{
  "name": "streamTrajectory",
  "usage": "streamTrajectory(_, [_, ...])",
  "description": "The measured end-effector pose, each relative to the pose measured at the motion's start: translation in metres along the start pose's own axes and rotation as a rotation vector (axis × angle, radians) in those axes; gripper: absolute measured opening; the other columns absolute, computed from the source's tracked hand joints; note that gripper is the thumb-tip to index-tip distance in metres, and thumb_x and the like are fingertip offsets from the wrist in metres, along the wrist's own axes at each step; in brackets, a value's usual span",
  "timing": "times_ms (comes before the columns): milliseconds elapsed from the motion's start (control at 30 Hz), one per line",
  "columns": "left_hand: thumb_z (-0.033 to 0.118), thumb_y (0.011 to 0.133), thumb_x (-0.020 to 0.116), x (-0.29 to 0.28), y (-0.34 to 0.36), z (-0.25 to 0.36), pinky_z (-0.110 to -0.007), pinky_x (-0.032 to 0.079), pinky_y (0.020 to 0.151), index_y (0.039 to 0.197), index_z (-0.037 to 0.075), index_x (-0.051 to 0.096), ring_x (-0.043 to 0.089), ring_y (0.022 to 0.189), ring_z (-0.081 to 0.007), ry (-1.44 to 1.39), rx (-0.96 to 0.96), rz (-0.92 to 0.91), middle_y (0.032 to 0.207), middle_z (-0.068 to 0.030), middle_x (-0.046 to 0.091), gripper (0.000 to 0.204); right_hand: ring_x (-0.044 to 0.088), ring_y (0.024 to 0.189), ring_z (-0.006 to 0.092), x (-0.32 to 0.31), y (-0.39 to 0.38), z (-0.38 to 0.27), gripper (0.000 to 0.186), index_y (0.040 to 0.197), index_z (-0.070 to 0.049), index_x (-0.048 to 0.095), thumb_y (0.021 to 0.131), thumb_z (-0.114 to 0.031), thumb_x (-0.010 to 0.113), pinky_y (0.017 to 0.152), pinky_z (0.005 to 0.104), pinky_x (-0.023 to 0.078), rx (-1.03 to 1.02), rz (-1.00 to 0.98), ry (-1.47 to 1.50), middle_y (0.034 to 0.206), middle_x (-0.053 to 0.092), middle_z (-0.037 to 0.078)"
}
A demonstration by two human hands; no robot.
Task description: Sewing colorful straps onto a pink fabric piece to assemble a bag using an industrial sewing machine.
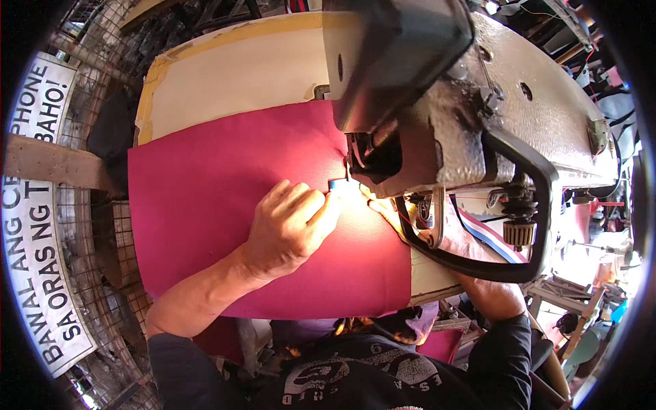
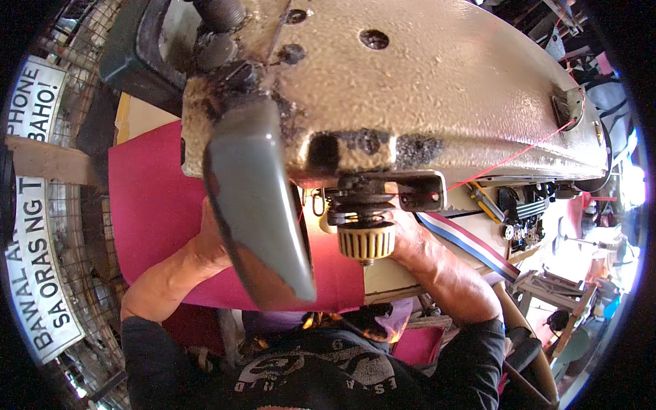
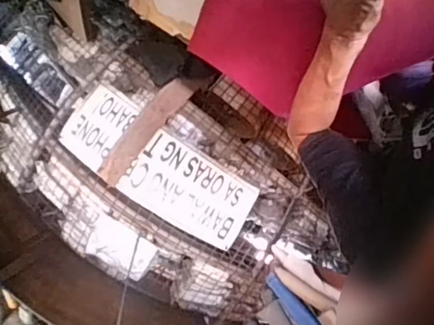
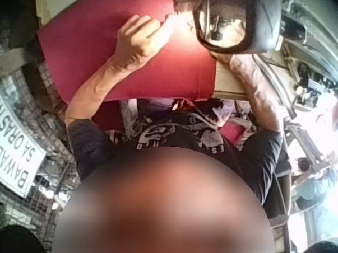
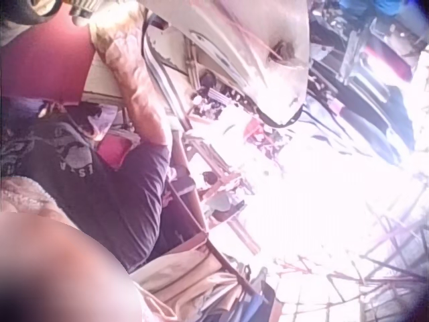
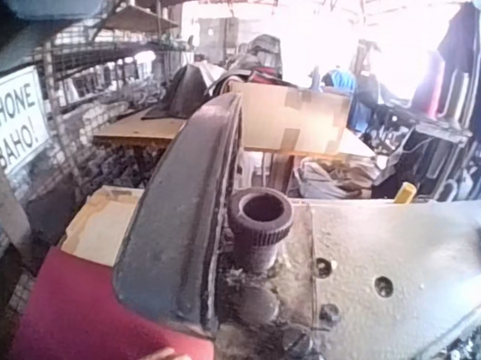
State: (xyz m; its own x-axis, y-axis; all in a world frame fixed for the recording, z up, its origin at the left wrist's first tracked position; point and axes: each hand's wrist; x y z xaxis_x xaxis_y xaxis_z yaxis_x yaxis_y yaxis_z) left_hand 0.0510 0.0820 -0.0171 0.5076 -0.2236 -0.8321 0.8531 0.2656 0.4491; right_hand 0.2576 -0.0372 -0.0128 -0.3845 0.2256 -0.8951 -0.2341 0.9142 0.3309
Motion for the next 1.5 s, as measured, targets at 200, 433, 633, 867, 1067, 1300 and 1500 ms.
streamTrajectory(200, [0.005,0.077,0.071,-0.004,0.005,-0.002,-0.032,0.039,0.053,0.098,-0.002,0.07,0.05,0.061,-0.015,0.108,0.086,0.067,0.069,-0.002,0.044,0.022,0.061,0.084,0.0326,0.0,0.001,-0.001,0.015,0.093,-0.005,0.066,0.086,-0.018,0.067,0.075,0.0464,0.049,0.006,-0.009,-0.002,0.087,0.062,0.014])
streamTrajectory(433, [0.004,0.077,0.071,-0.004,0.007,-0.002,-0.032,0.039,0.053,0.097,-0.004,0.07,0.049,0.061,-0.0153,0.103,0.091,0.074,0.07,-0.0026,0.045,0.022,0.062,0.086,0.0319,0.0,0.0,-0.001,0.016,0.095,-0.005,0.066,0.087,-0.019,0.067,0.077,0.046,0.05,0.011,-0.013,-0.001,0.088,0.062,0.014])
streamTrajectory(633, [0.004,0.078,0.072,-0.002,0.007,-0.003,-0.033,0.04,0.053,0.097,-0.005,0.069,0.05,0.061,-0.0158,0.079,0.081,0.091,0.071,-0.0032,0.047,0.021,0.062,0.087,0.0313,0.001,-0.001,-0.001,0.017,0.097,-0.005,0.066,0.087,-0.019,0.068,0.078,0.0457,0.05,0.012,-0.021,0.002,0.09,0.063,0.013])
streamTrajectory(867, [0.006,0.078,0.072,-0.008,0.011,0.001,-0.033,0.044,0.059,0.099,-0.004,0.069,0.054,0.068,-0.0176,0.094,0.035,0.05,0.079,-0.0049,0.052,0.023,0.062,0.089,0.0306,0.0,-0.001,-0.002,0.019,0.099,-0.005,0.066,0.088,-0.02,0.068,0.079,0.0452,0.05,0.018,-0.019,0.0,0.092,0.064,0.013])
streamTrajectory(1067, [0.007,0.078,0.072,-0.007,0.016,-0.001,-0.035,0.049,0.071,0.1,0.001,0.07,0.059,0.083,-0.0205,0.075,0.031,0.127,0.089,-0.0051,0.055,0.022,0.063,0.09,0.03,0.0,0.0,-0.003,0.02,0.1,-0.005,0.066,0.088,-0.021,0.068,0.081,0.0449,0.05,0.016,-0.024,-0.003,0.094,0.064,0.013])
streamTrajectory(1300, [0.006,0.079,0.071,-0.012,0.012,0.001,-0.035,0.052,0.075,0.099,0.001,0.07,0.063,0.09,-0.0217,0.075,-0.034,0.026,0.093,-0.0059,0.058,0.021,0.063,0.092,0.0293,-0.002,-0.001,-0.005,0.021,0.102,-0.005,0.066,0.089,-0.021,0.068,0.082,0.0445,0.051,0.017,-0.033,-0.003,0.095,0.065,0.013])
streamTrajectory(1500, [0.009,0.081,0.069,-0.009,0.013,-0.002,-0.038,0.052,0.088,0.101,0.001,0.071,0.064,0.105,-0.0242,0.064,0.042,0.083,0.106,-0.0094,0.066,0.021,0.063,0.094,0.0287,-0.003,-0.002,-0.007,0.022,0.103,-0.005,0.066,0.089,-0.022,0.068,0.083,0.0441,0.051,0.019,-0.039,-0.005,0.097,0.065,0.013])
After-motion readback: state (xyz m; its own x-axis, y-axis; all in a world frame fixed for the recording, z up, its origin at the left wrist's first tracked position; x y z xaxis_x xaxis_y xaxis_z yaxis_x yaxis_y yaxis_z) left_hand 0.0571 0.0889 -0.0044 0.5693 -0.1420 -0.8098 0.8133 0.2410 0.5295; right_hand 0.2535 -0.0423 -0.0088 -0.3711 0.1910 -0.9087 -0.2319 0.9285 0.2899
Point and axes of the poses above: each hand's wrist, its own y-axis towards the middle knuckle, its own x-axis out of the palm, z = x × y
